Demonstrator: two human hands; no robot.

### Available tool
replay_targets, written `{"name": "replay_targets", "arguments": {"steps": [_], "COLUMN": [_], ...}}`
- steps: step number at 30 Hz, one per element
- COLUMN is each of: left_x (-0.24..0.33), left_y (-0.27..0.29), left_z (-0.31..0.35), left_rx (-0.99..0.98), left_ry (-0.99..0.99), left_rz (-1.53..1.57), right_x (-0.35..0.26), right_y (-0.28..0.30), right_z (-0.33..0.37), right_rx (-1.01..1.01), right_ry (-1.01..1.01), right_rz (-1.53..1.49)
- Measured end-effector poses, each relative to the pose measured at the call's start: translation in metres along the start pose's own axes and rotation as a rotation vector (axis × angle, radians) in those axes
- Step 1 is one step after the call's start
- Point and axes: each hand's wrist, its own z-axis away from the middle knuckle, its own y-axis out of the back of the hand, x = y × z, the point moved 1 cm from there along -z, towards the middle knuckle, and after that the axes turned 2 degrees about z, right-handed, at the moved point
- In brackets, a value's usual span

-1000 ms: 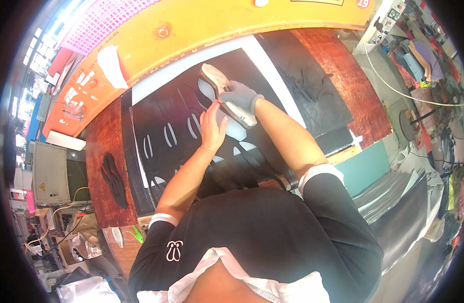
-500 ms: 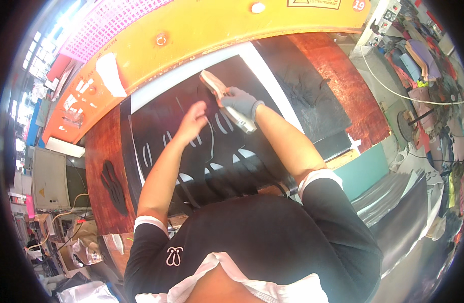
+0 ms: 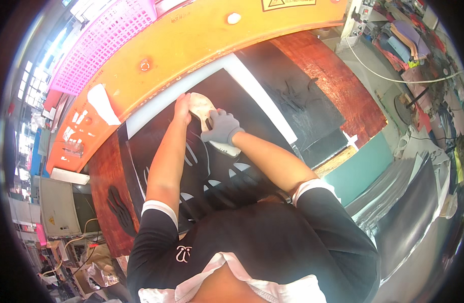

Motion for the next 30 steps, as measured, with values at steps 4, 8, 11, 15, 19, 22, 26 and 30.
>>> {"name": "replay_targets", "arguments": {"steps": [4,8,11,15,19,22,26,30], "left_x": [-0.003,-0.001,0.005,0.016,0.029,0.04,0.039,-0.005], "left_y": [0.001,-0.003,-0.008,-0.017,-0.023,-0.02,0.004,0.043], "left_z": [-0.008,-0.008,0.003,0.025,0.041,0.045,0.072,0.132], "left_rx": [-0.023,0.023,0.078,0.105,0.077,0.04,-0.044,-0.228], "left_ry": [-0.014,-0.071,-0.137,-0.253,-0.335,-0.214,-0.277,-0.409], "left_rz": [0.119,0.153,0.149,0.103,0.019,0.013,-0.245,-1.133], "right_x": [-0.007,-0.005,-0.004,-0.006,-0.001,0.014,0.041,0.057], "right_y": [-0.004,-0.004,-0.004,-0.007,-0.007,-0.005,0.005,0.021], "right_z": [0.004,0.007,0.014,0.018,0.013,0.008,0.004,0.006], "right_rx": [-0.013,0.015,0.094,0.047,0.082,0.115,-0.023,0.074], "right_ry": [0.022,0.041,0.038,-0.078,-0.075,-0.044,0.022,0.023], "right_rz": [0.164,0.142,0.144,0.103,-0.02,-0.333,-0.932,-0.575]}}
